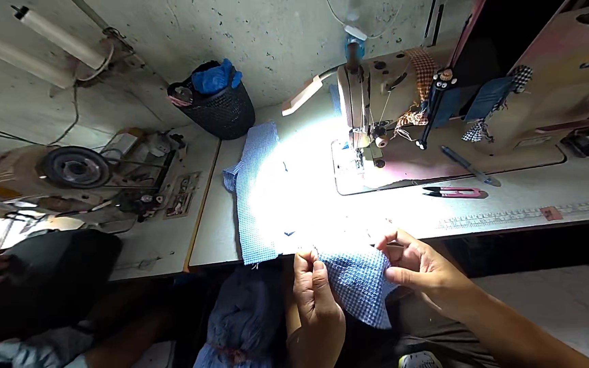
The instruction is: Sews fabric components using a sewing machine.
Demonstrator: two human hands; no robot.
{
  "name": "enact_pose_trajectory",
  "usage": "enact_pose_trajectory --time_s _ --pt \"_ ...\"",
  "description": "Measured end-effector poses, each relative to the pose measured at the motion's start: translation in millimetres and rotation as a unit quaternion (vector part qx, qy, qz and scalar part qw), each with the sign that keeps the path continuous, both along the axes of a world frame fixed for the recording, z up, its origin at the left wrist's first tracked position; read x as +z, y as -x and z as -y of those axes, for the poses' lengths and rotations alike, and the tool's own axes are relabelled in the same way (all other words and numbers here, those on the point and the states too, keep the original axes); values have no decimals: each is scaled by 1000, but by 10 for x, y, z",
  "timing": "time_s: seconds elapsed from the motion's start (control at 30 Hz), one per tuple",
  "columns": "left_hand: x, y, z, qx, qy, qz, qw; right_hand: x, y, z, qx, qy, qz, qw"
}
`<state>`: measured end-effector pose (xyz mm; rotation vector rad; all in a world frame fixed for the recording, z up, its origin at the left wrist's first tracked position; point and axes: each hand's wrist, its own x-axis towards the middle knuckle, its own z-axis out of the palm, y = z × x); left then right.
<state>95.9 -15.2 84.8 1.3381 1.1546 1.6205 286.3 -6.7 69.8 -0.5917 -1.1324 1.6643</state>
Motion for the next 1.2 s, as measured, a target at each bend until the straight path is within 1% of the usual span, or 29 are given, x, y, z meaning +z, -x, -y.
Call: enact_pose_trajectory --time_s 0.03,0.1,0.13,0.17,0.23,0.27,0.33,0.4,0.47,0.5,0.57,0.6,0.63,0.7,0.8,0.87,0.93,0.97,1.1,1.2 --pt "-37 15 -13 15 3 -51 999 23 -3 -14 -21 -18 -1 1000" --pt "-137 75 -22 30 -20 -171 985 121 -31 -61 -57 -81 39 994" --pt "-157 106 -25 11 -52 -212 976 189 -56 -99 -56 -108 68 990" --pt "-141 125 -33 -35 -80 -229 969 259 -76 -145 -35 -119 91 988" --pt "-91 85 -66 -129 -119 -203 963 369 -75 -232 23 -82 108 990" --pt "-75 50 -89 -155 -124 -172 965 406 -54 -267 36 -50 98 993" --pt "-62 -6 -146 -132 -124 -128 975 475 4 -309 13 7 47 999" --pt "-82 -31 -170 -109 -124 -97 982 484 55 -310 -32 22 -2 999" --pt "-114 -65 -166 -75 -128 -85 985 385 64 -293 -62 -27 -45 997" --pt "-115 -80 -162 -61 -124 -76 988 304 59 -291 -80 -78 -33 993" --pt "-92 -98 -157 -42 -114 -63 991 149 68 -274 -123 -187 40 974" --pt "-83 -96 -157 -38 -117 -68 990 104 88 -241 -138 -213 71 965" --pt "-80 -90 -157 -38 -124 -78 989 77 110 -201 -146 -219 90 961" --pt "-82 -78 -152 -46 -135 -99 985 66 147 -162 -157 -213 88 960" --pt "-74 -75 -152 -75 -135 -126 980 130 133 -212 -174 -231 105 952" --pt "-69 -64 -150 -115 -133 -125 976 162 138 -226 -178 -234 126 947" --pt "-66 -41 -140 -162 -127 -111 972 174 167 -230 -174 -226 113 952" --pt "-67 -37 -134 -170 -121 -106 972 184 177 -228 -170 -218 103 956" --pt "-67 -68 -122 -121 -115 -88 982 239 193 -204 -164 -177 73 968" --pt "-63 -44 -122 -123 -118 -83 982 270 195 -202 -164 -164 63 971"
